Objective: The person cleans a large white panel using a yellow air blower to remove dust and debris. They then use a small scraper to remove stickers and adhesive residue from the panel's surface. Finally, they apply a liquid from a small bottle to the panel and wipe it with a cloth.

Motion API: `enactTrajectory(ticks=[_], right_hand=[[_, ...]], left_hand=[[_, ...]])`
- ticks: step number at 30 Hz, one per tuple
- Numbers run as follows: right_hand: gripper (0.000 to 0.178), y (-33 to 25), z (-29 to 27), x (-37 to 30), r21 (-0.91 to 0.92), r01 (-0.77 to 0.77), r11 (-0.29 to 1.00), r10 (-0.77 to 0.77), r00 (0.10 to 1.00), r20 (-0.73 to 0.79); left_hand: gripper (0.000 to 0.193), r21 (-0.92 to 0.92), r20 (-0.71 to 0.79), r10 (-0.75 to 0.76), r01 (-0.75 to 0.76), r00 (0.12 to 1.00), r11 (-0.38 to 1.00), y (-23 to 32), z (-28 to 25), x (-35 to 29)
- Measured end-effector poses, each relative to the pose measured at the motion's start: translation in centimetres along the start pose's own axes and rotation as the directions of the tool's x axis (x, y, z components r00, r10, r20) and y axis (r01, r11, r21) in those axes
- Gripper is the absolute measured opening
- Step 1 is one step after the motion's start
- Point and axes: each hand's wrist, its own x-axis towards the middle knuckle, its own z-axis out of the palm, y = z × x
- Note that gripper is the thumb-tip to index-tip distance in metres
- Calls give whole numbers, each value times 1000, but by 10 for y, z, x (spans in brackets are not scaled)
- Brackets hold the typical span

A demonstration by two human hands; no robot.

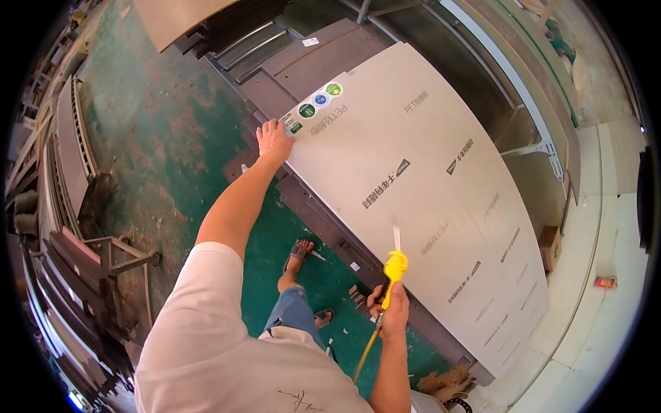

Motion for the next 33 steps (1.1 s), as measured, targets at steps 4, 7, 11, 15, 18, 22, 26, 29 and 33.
enactTrajectory(ticks=[4, 7, 11, 15, 18, 22, 26, 29, 33], right_hand=[[42, -44, 13, 12, -197, -34, 980, 75, 976, 204], [41, -36, 17, 25, -59, 114, 992, -120, 987, -110], [48, -33, 21, 33, -55, -114, 992, 124, 956, 264], [48, -28, 33, 38, 87, -113, 990, 92, 972, 217], [43, -28, 35, 39, -23, -142, 990, 143, 946, 291], [40, -29, 11, 20, -153, -134, 979, 178, 928, 327], [41, 24, -49, 10, 65, -26, 998, 39, 978, -205], [39, 45, -94, -27, 1, -91, 996, 91, 993, -77], [40, 52, -116, -104, -105, -312, 944, 321, 943, 86]], left_hand=[[59, -237, 22, -86, 89, 996, 967, 10, -1, 32], [61, -302, -5, -152, 144, 988, 943, 11, 3, 30], [63, -274, -8, -167, 159, 986, 948, -6, 11, 21], [65, -207, 14, -162, 161, 987, 965, -7, 4, -4], [70, -163, 134, -187, 208, 973, 964, -39, -2, -53], [85, -172, 481, -312, 438, 819, 882, -68, -13, -114], [105, -302, 207, -538, 576, 817, 760, -64, 3, -181], [109, -704, 278, -797, 679, 536, 211, -38, 26, -203], [87, -644, 735, -469, 719, 489, -259, 12, 46, -254]])
